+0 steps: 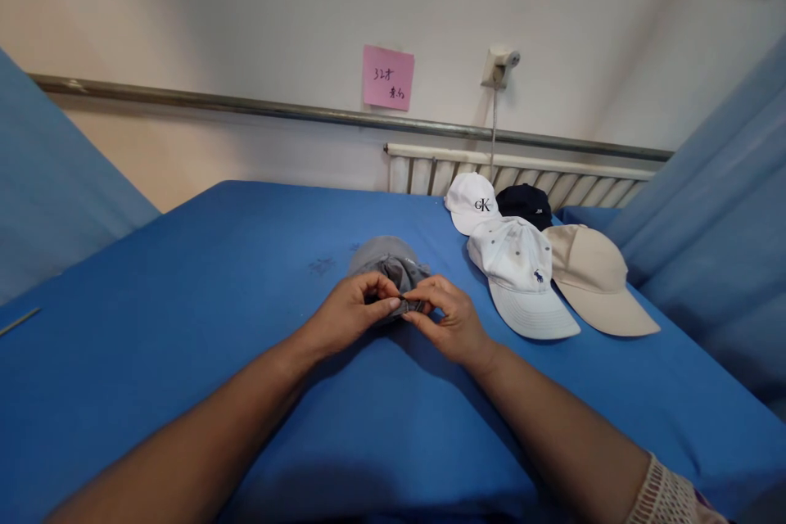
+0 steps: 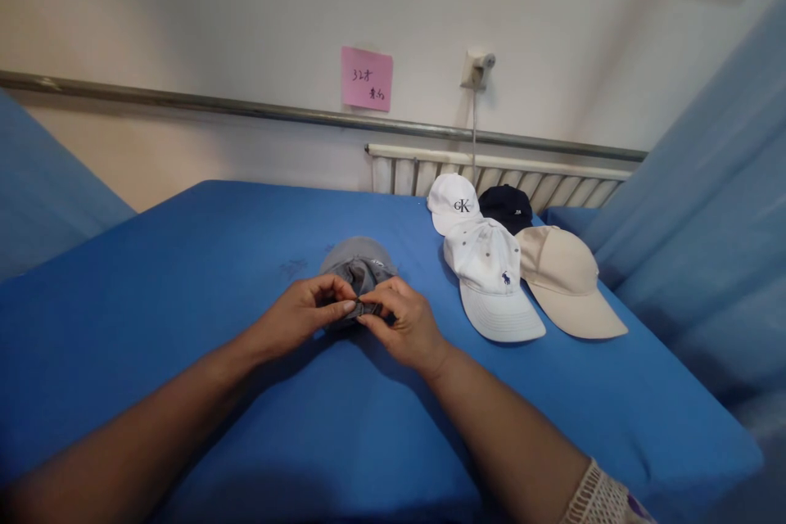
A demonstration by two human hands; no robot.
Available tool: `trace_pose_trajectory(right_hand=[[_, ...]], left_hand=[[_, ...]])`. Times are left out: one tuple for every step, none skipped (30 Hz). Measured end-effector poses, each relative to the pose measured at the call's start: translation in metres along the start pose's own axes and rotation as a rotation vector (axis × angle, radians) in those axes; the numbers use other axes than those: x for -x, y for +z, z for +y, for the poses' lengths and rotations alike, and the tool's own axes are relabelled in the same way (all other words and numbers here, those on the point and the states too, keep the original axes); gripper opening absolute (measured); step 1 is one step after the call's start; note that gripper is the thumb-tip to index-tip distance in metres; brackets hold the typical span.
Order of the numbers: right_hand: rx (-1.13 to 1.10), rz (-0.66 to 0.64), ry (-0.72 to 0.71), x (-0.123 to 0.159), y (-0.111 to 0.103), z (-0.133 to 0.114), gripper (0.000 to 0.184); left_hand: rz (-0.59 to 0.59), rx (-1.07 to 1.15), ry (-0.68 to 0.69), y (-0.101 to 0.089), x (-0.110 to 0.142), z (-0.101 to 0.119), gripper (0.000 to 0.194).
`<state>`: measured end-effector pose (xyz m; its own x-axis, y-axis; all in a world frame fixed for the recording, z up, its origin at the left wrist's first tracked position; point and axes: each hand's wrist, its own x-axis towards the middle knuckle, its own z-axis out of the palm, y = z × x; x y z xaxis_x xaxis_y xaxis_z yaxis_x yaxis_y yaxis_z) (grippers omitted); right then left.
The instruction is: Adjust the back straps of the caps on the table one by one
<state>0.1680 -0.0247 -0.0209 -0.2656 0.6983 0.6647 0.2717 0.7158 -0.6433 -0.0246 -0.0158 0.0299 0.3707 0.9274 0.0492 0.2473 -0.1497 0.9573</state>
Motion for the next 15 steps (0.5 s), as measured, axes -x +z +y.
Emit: trace_pose_trajectory(right_hand=[[-0.001, -0.004, -0.001, 0.0001, 0.0004, -0.0001, 0.022], [-0.002, -0.007, -0.001, 0.0002, 0.0008, -0.0003, 0.022], [-0.003, -0.009, 0.001, 0.0002, 0.0013, -0.0004, 0.022], [-0.004, -0.007, 0.003, 0.0003, 0.0017, -0.0005, 0.021], [-0.006, -0.003, 0.005, 0.0002, 0.0020, -0.0005, 0.021], [-0.011, 0.004, 0.006, 0.0001, 0.0022, -0.0004, 0.021], [-0.016, 0.014, 0.008, -0.0001, 0.0021, -0.0003, 0.021], [-0.020, 0.027, 0.011, -0.0003, 0.0019, 0.0000, 0.020], [-0.020, 0.040, 0.017, -0.0005, 0.0015, 0.0003, 0.021], [-0.018, 0.053, 0.024, -0.0007, 0.0011, 0.0007, 0.021], [-0.015, 0.067, 0.032, -0.0009, 0.0006, 0.0011, 0.021], [-0.013, 0.078, 0.037, -0.0011, 0.0001, 0.0014, 0.021], [-0.014, 0.086, 0.039, -0.0012, -0.0003, 0.0016, 0.020], [-0.018, 0.090, 0.040, -0.0013, -0.0005, 0.0017, 0.020], [-0.023, 0.090, 0.038, -0.0014, -0.0006, 0.0016, 0.020]], left_hand=[[0.013, 0.004, 0.005, 0.0014, -0.0001, -0.0011, 0.016], [0.026, 0.006, 0.012, 0.0027, -0.0003, -0.0023, 0.016], [0.036, 0.007, 0.019, 0.0040, -0.0004, -0.0034, 0.016], [0.046, 0.008, 0.027, 0.0048, -0.0006, -0.0045, 0.016], [0.051, 0.009, 0.035, 0.0051, -0.0007, -0.0053, 0.016], [0.054, 0.010, 0.044, 0.0048, -0.0009, -0.0057, 0.016], [0.054, 0.008, 0.056, 0.0040, -0.0011, -0.0058, 0.016], [0.052, 0.002, 0.070, 0.0027, -0.0013, -0.0056, 0.016], [0.049, -0.010, 0.087, 0.0011, -0.0015, -0.0051, 0.016], [0.046, -0.025, 0.104, -0.0006, -0.0018, -0.0045, 0.016], [0.038, -0.039, 0.118, -0.0021, -0.0021, -0.0040, 0.016], [0.026, -0.049, 0.127, -0.0034, -0.0023, -0.0037, 0.016], [0.012, -0.050, 0.131, -0.0042, -0.0026, -0.0037, 0.015], [-0.002, -0.042, 0.130, -0.0046, -0.0028, -0.0039, 0.015], [-0.015, -0.031, 0.123, -0.0047, -0.0030, -0.0045, 0.015]])
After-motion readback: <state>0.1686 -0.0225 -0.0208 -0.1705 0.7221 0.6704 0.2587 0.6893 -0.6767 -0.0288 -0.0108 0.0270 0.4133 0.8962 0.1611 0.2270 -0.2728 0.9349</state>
